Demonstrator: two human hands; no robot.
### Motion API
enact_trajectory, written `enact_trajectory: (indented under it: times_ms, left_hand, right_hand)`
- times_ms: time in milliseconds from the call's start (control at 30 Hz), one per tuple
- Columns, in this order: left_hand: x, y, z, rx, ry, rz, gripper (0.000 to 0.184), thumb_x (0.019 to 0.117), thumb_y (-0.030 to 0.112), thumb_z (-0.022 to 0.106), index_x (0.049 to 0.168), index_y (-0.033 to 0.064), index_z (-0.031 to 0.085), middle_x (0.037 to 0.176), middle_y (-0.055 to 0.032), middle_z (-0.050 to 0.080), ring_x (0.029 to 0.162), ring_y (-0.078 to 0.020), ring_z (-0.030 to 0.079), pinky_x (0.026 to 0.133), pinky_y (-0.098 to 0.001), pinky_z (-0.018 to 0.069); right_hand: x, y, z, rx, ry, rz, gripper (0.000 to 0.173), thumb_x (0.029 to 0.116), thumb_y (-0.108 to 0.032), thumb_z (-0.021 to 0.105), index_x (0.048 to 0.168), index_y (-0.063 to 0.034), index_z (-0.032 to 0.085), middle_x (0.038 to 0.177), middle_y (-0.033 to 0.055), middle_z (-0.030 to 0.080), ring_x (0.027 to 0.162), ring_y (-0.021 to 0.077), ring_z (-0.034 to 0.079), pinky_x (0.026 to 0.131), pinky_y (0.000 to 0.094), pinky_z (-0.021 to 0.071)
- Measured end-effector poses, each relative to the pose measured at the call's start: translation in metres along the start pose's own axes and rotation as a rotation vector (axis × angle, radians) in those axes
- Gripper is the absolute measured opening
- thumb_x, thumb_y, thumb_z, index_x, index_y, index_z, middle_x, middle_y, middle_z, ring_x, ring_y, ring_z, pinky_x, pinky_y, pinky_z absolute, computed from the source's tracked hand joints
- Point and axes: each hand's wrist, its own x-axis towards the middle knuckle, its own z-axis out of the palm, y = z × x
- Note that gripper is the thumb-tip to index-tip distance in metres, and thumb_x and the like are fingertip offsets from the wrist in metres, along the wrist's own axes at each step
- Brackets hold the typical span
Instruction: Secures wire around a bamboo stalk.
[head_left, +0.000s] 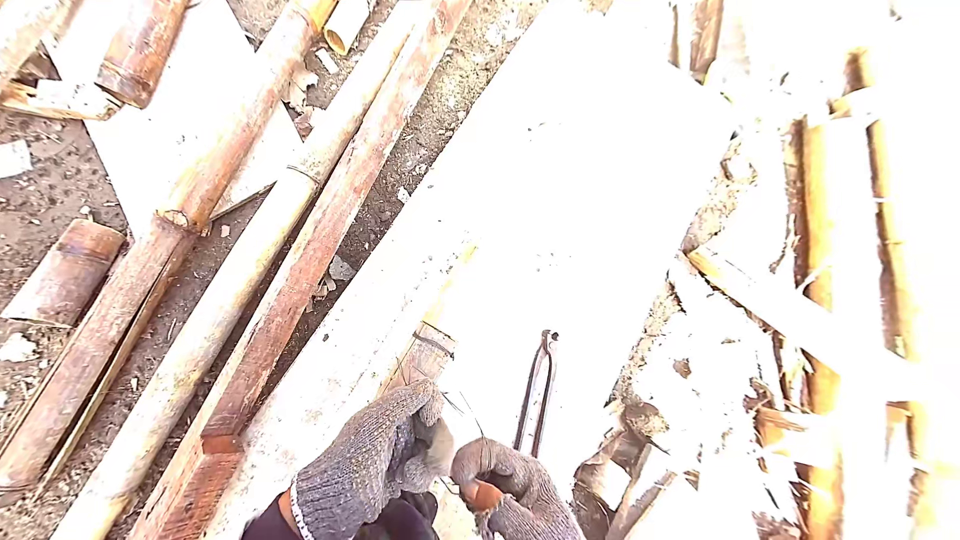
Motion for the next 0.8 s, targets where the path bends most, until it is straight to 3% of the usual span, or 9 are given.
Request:
enact_trajectory:
  times_ms: [67,133,200,267,367,533,667,767,800]
  left_hand:
    - [-0.001,-0.002,-0.003,-0.043,-0.065,-0.007,0.037,0.1121,0.036,0.033,0.095,0.0155,0.059,0.071,0.0042,0.053,0.056,-0.0046,0.050,0.052,-0.0182,0.0458]
    - [-0.001,-0.006,-0.005,-0.100,-0.088,-0.019,0.039,0.1122,0.038,0.031,0.091,0.0170,0.056,0.065,0.0066,0.046,0.051,-0.0039,0.044,0.048,-0.0184,0.0407]
    - [0.000,-0.009,-0.005,-0.193,-0.034,-0.007,0.045,0.1121,0.041,0.030,0.080,0.0192,0.053,0.058,0.0092,0.037,0.046,-0.0032,0.038,0.045,-0.0186,0.0363]
    - [0.001,-0.004,-0.002,-0.300,0.154,0.018,0.053,0.1107,0.039,0.027,0.064,0.0222,0.047,0.050,0.0103,0.031,0.041,-0.0039,0.034,0.042,-0.0212,0.0339]
    - [-0.002,0.006,-0.004,-0.386,0.309,0.133,0.060,0.1104,0.039,0.017,0.058,0.0232,0.041,0.047,0.0094,0.029,0.039,-0.0060,0.033,0.040,-0.0241,0.0355]
    - [0.001,0.002,-0.007,-0.305,0.406,0.366,0.061,0.1116,0.038,0.013,0.060,0.0209,0.041,0.047,0.0079,0.032,0.039,-0.0068,0.037,0.040,-0.0236,0.0379]
    - [0.008,-0.001,-0.013,-0.141,0.583,0.555,0.049,0.1128,0.032,0.028,0.069,0.0190,0.045,0.053,0.0071,0.037,0.046,-0.0074,0.041,0.049,-0.0246,0.0433]
    - [0.006,0.011,-0.022,-0.344,0.464,0.573,0.054,0.1113,0.040,0.029,0.063,0.0216,0.045,0.053,0.0064,0.039,0.051,-0.0111,0.048,0.063,-0.0358,0.0544]
    - [0.003,0.016,-0.023,-0.441,0.372,0.540,0.059,0.1112,0.045,0.025,0.060,0.0215,0.044,0.051,0.0070,0.038,0.049,-0.0100,0.047,0.059,-0.0327,0.0527]
  right_hand:
    - [0.004,0.000,-0.012,0.043,-0.143,-0.075,0.025,0.0994,-0.032,0.064,0.091,-0.0095,0.070,0.102,0.0034,0.069,0.099,0.0120,0.064,0.084,0.0297,0.0544]
    - [0.008,-0.002,-0.021,0.127,-0.243,-0.129,0.028,0.0976,-0.039,0.065,0.088,-0.0132,0.069,0.109,0.0027,0.067,0.107,0.0126,0.061,0.089,0.0296,0.0513]
    - [0.009,-0.004,-0.023,0.304,-0.250,-0.199,0.032,0.0946,-0.048,0.067,0.087,-0.0173,0.067,0.105,-0.0001,0.065,0.097,0.0109,0.061,0.081,0.0283,0.0509]
    - [0.006,-0.011,-0.022,0.568,-0.156,-0.193,0.033,0.0889,-0.052,0.071,0.089,-0.0198,0.067,0.087,-0.0033,0.063,0.081,0.0117,0.061,0.072,0.0313,0.0505]
    - [0.000,-0.018,-0.018,0.780,0.049,-0.089,0.042,0.0899,-0.061,0.064,0.084,-0.0198,0.065,0.070,-0.0061,0.054,0.064,0.0106,0.056,0.062,0.0313,0.0486]
    - [0.002,-0.005,0.004,0.903,0.464,-0.003,0.056,0.1069,-0.054,0.037,0.066,-0.0202,0.056,0.054,-0.0083,0.042,0.045,0.0061,0.043,0.045,0.0252,0.0404]
    - [0.009,-0.001,0.017,1.008,0.670,0.065,0.068,0.1080,-0.055,0.014,0.058,-0.0222,0.046,0.047,-0.0091,0.033,0.038,0.0057,0.034,0.039,0.0241,0.0323]
    - [0.007,0.004,0.018,1.005,0.724,0.093,0.069,0.1079,-0.055,0.014,0.055,-0.0224,0.044,0.045,-0.0091,0.031,0.037,0.0056,0.032,0.039,0.0242,0.0308]
    - [0.005,0.007,0.019,0.989,0.723,0.099,0.068,0.1082,-0.055,0.014,0.055,-0.0224,0.043,0.045,-0.0091,0.031,0.037,0.0057,0.032,0.039,0.0244,0.0314]
